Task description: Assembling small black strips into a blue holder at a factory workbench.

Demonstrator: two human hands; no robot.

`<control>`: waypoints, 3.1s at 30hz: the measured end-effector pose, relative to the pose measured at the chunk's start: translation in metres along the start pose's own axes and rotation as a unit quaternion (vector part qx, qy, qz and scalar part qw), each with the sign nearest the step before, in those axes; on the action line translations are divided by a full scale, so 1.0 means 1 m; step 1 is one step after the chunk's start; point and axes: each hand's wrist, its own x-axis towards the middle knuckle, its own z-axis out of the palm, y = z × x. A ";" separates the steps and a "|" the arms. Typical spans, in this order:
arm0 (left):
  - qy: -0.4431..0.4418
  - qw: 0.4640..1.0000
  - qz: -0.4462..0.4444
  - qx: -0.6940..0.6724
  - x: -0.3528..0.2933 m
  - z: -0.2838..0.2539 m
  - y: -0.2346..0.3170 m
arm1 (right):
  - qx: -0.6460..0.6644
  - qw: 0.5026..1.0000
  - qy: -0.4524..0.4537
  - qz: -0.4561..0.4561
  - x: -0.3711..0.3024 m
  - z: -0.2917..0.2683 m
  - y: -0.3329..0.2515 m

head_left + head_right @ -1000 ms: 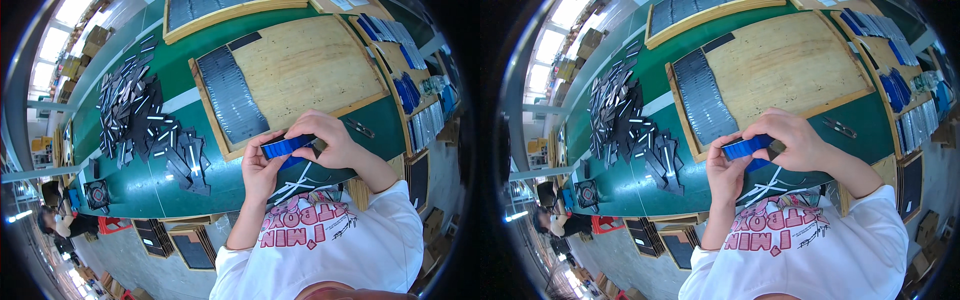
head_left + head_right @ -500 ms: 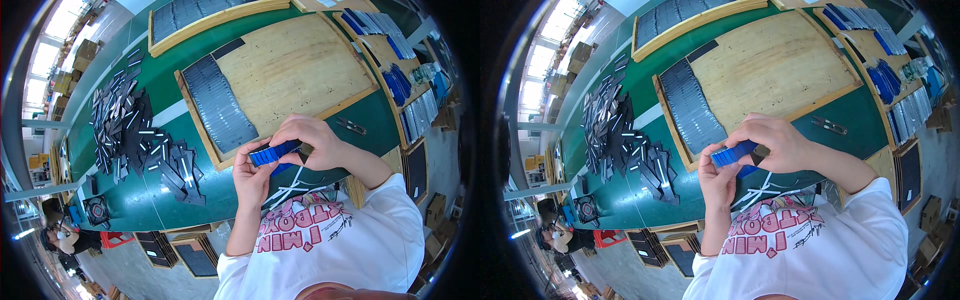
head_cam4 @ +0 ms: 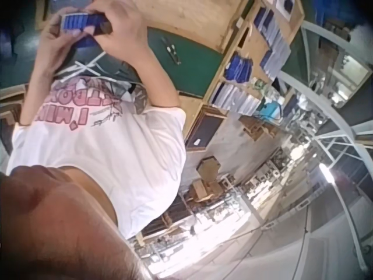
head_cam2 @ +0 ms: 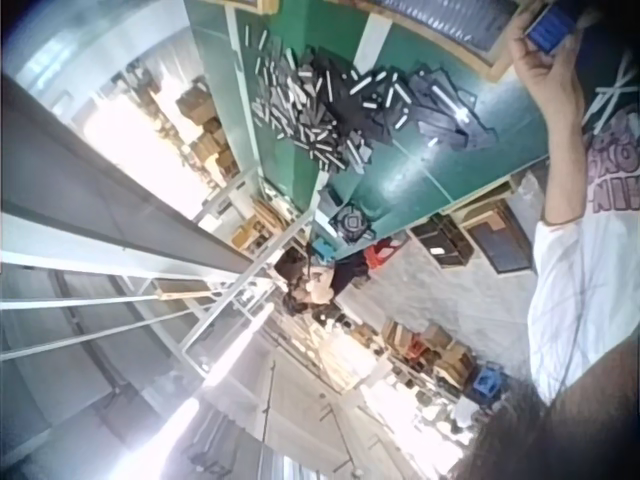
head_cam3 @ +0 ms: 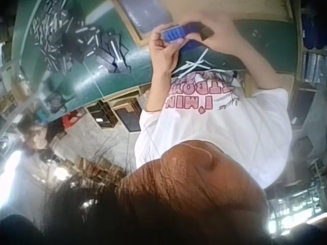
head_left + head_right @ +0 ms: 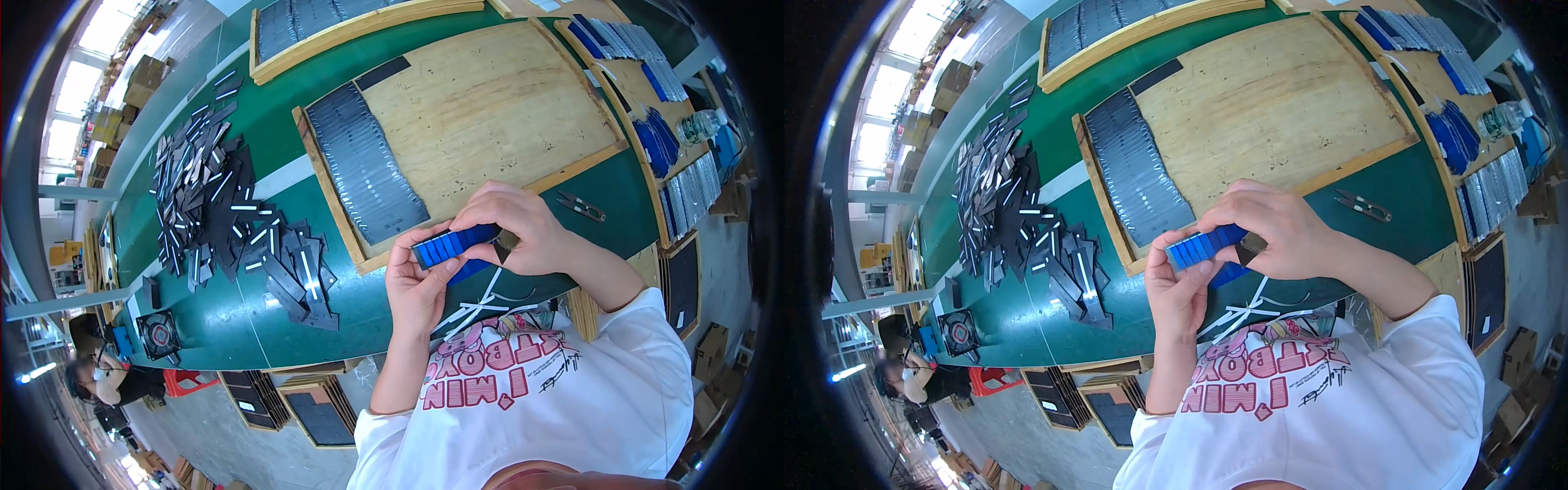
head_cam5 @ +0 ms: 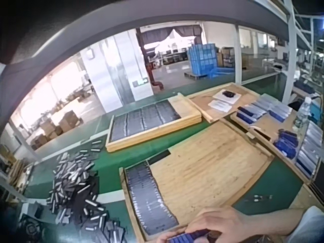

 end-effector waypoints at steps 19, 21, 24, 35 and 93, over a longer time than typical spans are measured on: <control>0.024 0.999 0.037 0.029 0.002 0.001 0.000 | 0.269 0.914 0.015 0.304 -0.009 -0.003 0.012; 0.058 0.993 0.050 0.090 0.001 0.003 0.000 | 0.291 0.909 0.031 0.296 -0.011 0.003 0.014; 0.084 0.987 0.063 0.123 0.001 0.007 0.000 | 0.281 0.909 0.028 0.306 -0.010 0.006 0.013; 0.101 0.979 0.061 0.165 0.000 0.005 -0.002 | 0.263 0.908 0.034 0.324 -0.009 0.008 0.006; 0.252 0.532 0.178 0.789 -0.015 -0.070 0.103 | -0.241 0.969 -0.013 0.042 0.150 -0.003 0.165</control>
